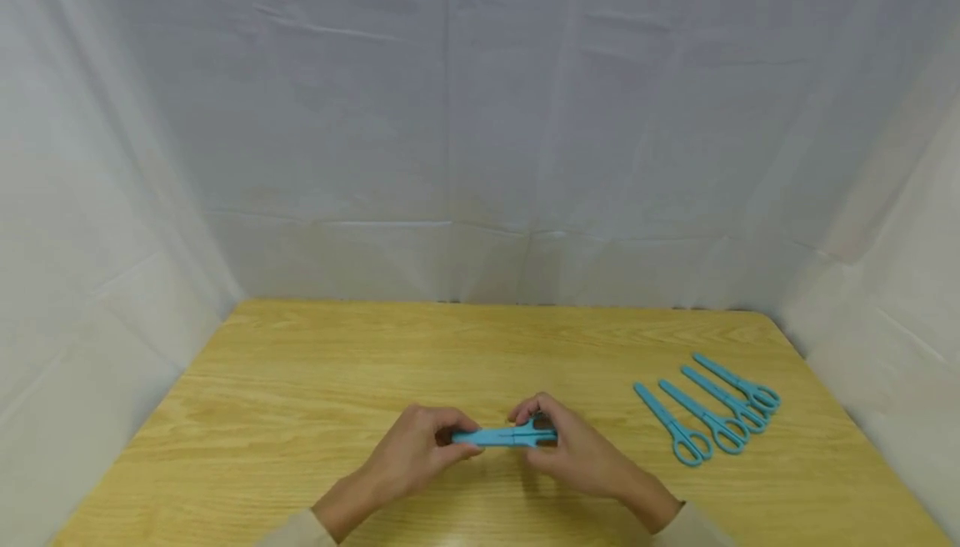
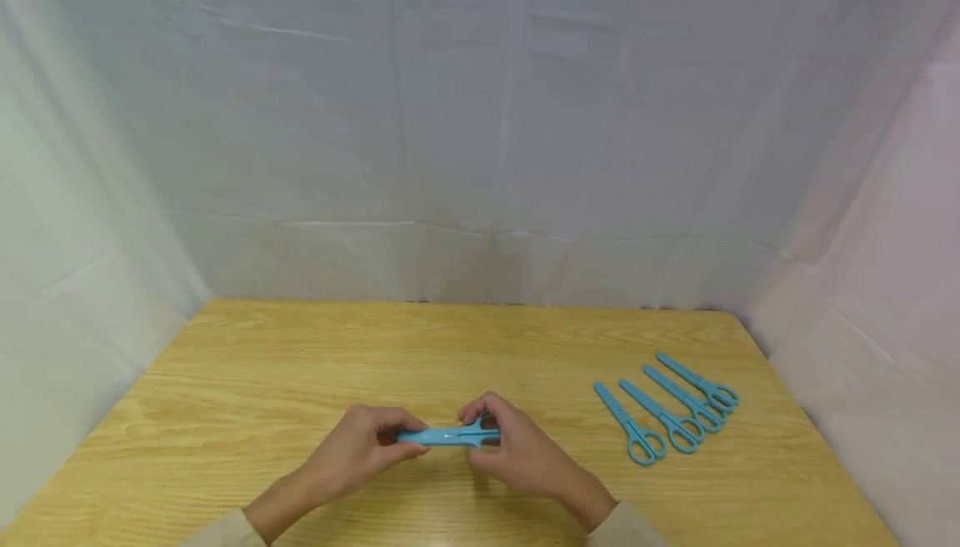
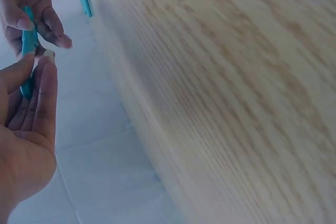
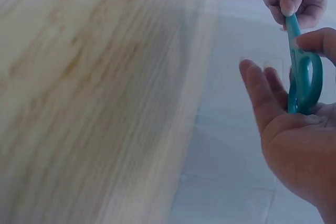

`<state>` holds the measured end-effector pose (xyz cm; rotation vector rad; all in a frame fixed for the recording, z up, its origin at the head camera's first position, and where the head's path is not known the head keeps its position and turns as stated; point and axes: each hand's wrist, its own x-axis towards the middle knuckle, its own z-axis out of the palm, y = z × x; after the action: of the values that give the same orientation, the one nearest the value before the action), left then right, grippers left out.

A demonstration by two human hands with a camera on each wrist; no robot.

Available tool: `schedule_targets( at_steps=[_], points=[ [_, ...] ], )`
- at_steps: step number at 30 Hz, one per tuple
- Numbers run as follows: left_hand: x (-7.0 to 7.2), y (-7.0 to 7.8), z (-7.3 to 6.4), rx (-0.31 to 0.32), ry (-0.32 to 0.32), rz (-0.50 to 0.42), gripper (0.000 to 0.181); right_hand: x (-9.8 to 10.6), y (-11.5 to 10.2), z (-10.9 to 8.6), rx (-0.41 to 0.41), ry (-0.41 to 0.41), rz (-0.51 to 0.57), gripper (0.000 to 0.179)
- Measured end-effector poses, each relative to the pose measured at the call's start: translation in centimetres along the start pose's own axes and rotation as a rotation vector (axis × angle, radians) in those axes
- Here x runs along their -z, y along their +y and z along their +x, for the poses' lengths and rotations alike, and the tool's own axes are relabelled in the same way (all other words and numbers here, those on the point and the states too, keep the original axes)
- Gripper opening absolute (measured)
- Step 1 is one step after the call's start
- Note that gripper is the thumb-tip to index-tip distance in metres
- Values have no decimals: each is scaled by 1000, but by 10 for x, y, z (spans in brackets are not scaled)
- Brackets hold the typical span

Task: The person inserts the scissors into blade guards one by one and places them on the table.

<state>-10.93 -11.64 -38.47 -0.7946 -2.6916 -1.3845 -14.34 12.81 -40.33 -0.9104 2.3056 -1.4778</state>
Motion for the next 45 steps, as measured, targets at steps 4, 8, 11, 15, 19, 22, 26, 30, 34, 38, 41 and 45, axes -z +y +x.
schedule_targets(
  at_steps=[4, 8, 11, 15, 19, 22, 26, 30, 34, 38, 41, 45],
  points=[
    [1, -3, -2, 19, -4, -21, 13, 4, 0, -2, 2, -27, -81, 21],
    [1, -5, -3, 41, -23, -50, 13, 5, 0, -4, -1, -23, -141, 19],
    [-1, -6, -1, 50, -39, -70, 12, 4, -1, -5, 0, -11, -161, 19],
    [-4, -6, 1, 54, -55, -80, 12, 3, -2, -7, 6, 20, -191, 18],
    [-6, -6, 3, 43, -57, -80, 12, 2, -3, -9, -3, 37, -183, 17],
    [-7, -5, 4, 36, -55, -77, 13, 1, -4, -10, -19, 41, -162, 18],
    [-7, -4, 5, 32, -56, -76, 21, 1, -3, -13, -33, 57, -140, 18],
    [-6, -5, 4, 37, -51, -69, 44, 3, 1, -19, -71, 94, -136, 16],
    [-2, -10, 1, 51, -34, -34, 56, 12, 8, -27, -122, 152, -125, 16],
    [4, -14, 0, 50, -30, 12, 60, 24, 15, -34, -163, 225, -68, 18],
    [6, -14, 0, 46, -31, 53, 60, 33, 21, -37, -205, 286, -47, 19],
    [7, -16, 1, 30, -36, 127, 59, 43, 27, -41, -265, 355, -71, 19]
  ],
)
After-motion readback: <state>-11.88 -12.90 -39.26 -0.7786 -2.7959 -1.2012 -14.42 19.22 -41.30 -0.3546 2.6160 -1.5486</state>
